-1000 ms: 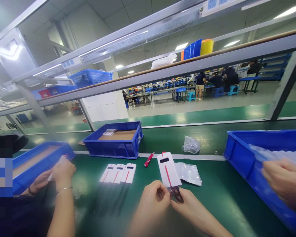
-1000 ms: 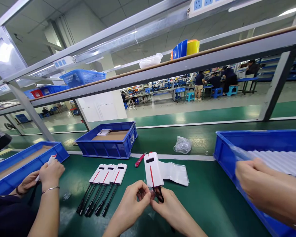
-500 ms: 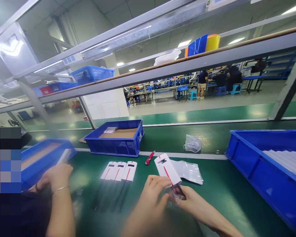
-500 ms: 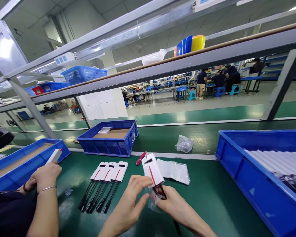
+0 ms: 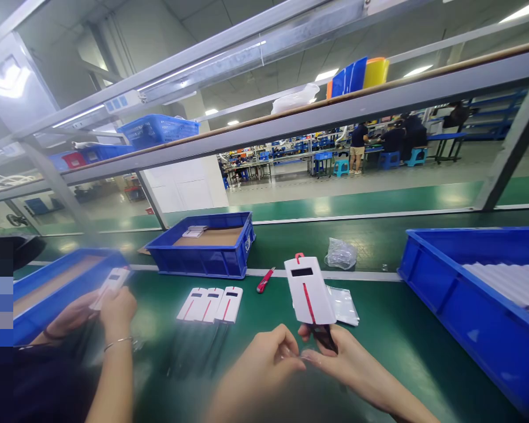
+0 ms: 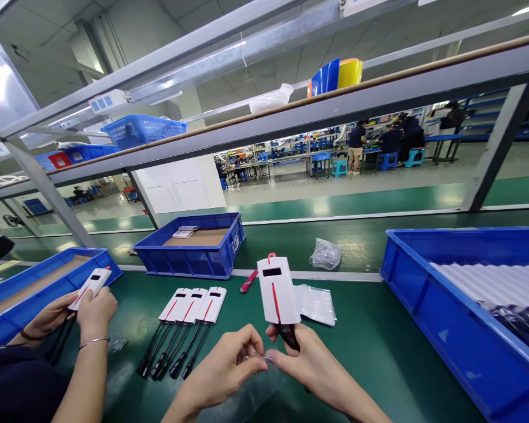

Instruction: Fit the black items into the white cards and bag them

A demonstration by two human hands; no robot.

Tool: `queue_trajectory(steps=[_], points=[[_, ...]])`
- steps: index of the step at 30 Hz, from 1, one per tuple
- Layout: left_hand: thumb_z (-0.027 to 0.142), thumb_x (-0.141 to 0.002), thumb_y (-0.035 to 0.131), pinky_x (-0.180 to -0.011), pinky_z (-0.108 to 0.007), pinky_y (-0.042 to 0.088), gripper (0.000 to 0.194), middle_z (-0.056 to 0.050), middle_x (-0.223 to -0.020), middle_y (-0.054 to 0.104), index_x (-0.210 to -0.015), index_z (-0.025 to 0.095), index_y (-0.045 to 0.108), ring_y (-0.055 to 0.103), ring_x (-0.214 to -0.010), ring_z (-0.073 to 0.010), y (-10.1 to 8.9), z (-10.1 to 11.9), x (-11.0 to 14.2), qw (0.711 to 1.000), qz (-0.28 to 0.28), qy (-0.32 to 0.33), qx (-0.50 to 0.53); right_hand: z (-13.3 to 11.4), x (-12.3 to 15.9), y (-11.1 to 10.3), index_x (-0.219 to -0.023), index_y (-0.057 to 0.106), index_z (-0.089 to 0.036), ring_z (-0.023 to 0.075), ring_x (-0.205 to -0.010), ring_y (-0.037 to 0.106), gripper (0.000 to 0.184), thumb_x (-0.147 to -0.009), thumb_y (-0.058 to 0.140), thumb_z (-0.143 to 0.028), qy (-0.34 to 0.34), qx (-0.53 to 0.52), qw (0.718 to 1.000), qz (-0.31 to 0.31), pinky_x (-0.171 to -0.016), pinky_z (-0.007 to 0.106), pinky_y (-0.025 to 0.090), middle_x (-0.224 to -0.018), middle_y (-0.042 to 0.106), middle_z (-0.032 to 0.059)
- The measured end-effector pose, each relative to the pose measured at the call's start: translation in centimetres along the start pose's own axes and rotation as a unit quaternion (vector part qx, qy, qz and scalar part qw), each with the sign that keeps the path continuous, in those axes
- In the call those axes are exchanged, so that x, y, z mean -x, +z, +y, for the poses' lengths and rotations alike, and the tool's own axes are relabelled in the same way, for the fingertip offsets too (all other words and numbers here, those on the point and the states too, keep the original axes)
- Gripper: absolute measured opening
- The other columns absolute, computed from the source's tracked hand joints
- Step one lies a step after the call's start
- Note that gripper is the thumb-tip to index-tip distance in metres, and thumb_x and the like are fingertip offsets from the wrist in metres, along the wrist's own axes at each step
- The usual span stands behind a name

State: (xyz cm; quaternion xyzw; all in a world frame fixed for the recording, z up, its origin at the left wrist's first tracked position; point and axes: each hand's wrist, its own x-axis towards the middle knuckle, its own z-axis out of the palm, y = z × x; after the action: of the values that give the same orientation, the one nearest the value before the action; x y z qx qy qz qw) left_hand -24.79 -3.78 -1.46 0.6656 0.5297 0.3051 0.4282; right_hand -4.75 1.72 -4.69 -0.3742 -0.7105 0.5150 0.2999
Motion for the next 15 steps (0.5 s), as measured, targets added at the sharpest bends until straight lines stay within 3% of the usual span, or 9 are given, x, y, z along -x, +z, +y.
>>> queue_trajectory(steps=[2,6,10,15], points=[[0.028,-0.078,0.072,-0.058,-0.023,0.032,0.018,0.005,-0.070,0.054,-0.084,0.018,0.058,0.046,-0.063,-0.0101,0.1,-0.1,-0.1,0.999,0.001,-0.024,0.025,-0.7,0.1,-0.3,-0.088,0.065,-0.020,0.0161,-0.073,0.054,0.018,-0.087,0.065,-0.038,-0.001,0.005,1.000,-0.007,-0.063,0.025,0.042,-0.082,0.061,-0.0022],[0.030,-0.077,0.072,-0.057,-0.024,0.029,0.020,0.006,-0.064,0.048,-0.077,0.018,0.056,0.039,-0.060,-0.0097,0.2,-0.5,-0.4,0.998,0.026,-0.038,0.053,-0.9,-0.1,-0.1,-0.082,0.058,-0.020,0.0138,-0.064,0.045,0.025,-0.091,0.059,-0.044,-0.003,0.003,0.999,0.032,-0.059,0.026,0.038,-0.069,0.044,-0.0068],[0.031,-0.080,0.069,-0.060,-0.023,0.029,0.019,0.004,-0.067,0.048,-0.076,0.017,0.056,0.040,-0.064,-0.0104,0.3,-1.3,-0.4,0.995,0.034,-0.024,0.088,-0.1,-0.4,0.4,-0.090,0.054,-0.021,0.0199,-0.084,0.056,0.029,-0.091,0.058,-0.050,0.001,-0.035,0.998,0.048,-0.075,0.030,0.045,-0.085,0.055,-0.0016],[0.032,-0.082,0.067,-0.058,-0.023,0.028,0.020,0.005,-0.065,0.046,-0.075,0.016,0.056,0.037,-0.063,-0.0102,0.3,-1.8,-0.6,0.994,0.049,-0.007,0.093,0.4,0.1,-0.1,-0.097,0.057,-0.020,0.0237,-0.100,0.059,0.025,-0.083,0.070,-0.037,0.030,-0.080,0.996,-0.018,-0.083,0.031,0.048,-0.103,0.062,0.0030]])
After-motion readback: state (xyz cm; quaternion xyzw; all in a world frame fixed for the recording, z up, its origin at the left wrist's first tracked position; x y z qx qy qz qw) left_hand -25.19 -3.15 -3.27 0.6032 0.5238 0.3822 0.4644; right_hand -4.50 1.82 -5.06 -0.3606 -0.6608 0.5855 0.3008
